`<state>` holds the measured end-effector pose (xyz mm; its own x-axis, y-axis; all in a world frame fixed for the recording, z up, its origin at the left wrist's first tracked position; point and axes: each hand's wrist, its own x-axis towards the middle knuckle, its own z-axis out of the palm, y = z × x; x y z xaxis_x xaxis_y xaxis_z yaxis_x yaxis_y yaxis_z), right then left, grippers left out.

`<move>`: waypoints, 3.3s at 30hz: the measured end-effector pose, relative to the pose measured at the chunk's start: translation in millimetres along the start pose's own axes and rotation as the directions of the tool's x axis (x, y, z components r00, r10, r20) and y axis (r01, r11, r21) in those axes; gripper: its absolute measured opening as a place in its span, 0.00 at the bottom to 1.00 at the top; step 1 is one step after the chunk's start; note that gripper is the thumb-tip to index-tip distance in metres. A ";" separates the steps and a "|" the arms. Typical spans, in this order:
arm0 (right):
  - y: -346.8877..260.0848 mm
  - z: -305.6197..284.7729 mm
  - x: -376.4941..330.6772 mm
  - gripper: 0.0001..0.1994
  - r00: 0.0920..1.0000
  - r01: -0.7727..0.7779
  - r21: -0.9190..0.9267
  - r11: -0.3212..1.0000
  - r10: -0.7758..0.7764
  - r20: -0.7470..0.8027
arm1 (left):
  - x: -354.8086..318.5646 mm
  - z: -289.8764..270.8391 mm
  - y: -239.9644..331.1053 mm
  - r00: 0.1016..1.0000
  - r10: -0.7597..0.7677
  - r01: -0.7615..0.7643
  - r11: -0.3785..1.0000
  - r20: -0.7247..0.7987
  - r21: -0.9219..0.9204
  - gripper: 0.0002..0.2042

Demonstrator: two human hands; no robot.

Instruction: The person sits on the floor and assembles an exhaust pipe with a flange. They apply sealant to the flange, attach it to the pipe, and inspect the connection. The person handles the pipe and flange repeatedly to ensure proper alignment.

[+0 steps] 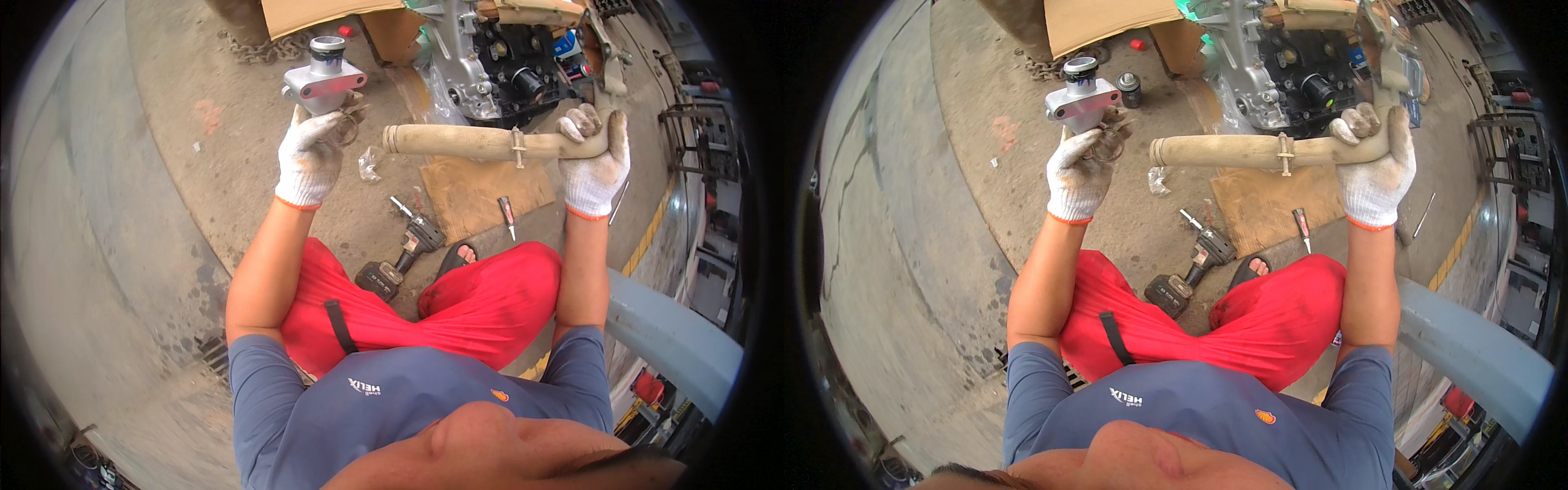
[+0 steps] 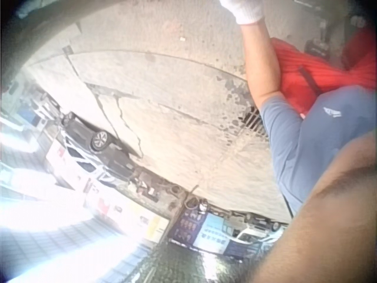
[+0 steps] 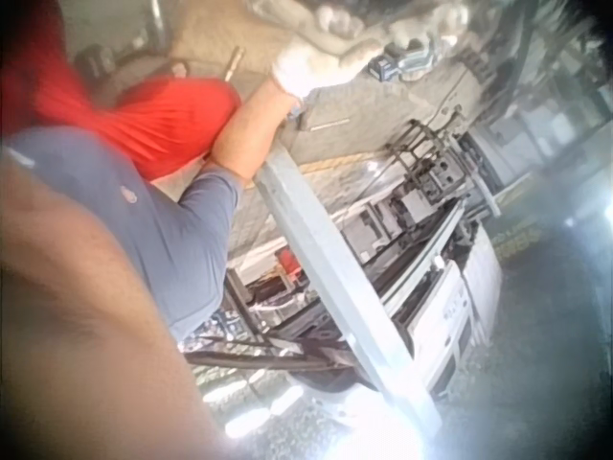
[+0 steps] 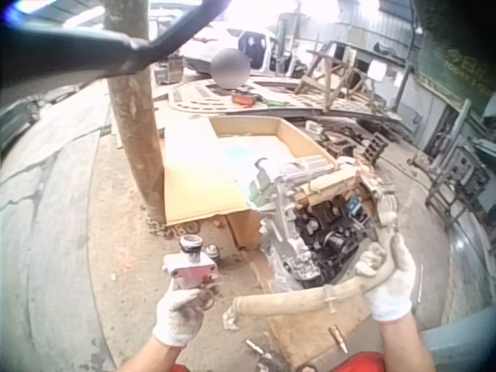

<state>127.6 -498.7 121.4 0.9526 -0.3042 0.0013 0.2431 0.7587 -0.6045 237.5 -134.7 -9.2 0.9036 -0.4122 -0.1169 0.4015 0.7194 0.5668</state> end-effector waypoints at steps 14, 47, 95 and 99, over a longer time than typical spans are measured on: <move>74.9 14.6 -21.4 0.27 0.949 -0.312 -0.715 0.626 0.232 -0.212 | -15.4 27.9 -29.7 0.989 -0.076 0.089 0.991 0.130 -0.099 0.28; 101.2 39.5 -23.9 0.35 0.997 -0.037 -0.711 0.703 0.069 0.016 | -45.2 41.7 11.6 0.953 -0.163 0.118 0.977 0.257 0.179 0.35; 90.2 31.2 -19.5 0.34 0.980 -0.192 -0.535 0.823 0.193 -0.056 | -36.3 69.9 -4.7 0.977 -0.189 0.158 0.951 0.099 0.266 0.51; 87.8 33.1 -18.6 0.33 0.981 -0.178 -0.540 0.823 0.188 -0.038 | -34.5 65.7 2.4 0.974 -0.145 0.122 0.983 0.175 0.138 0.49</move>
<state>137.3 -407.4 94.6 0.9737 -0.1779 -0.1426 -0.0687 0.3674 -0.9275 197.5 -155.5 49.8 0.7954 -0.6037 -0.0538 0.4842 0.5795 0.6556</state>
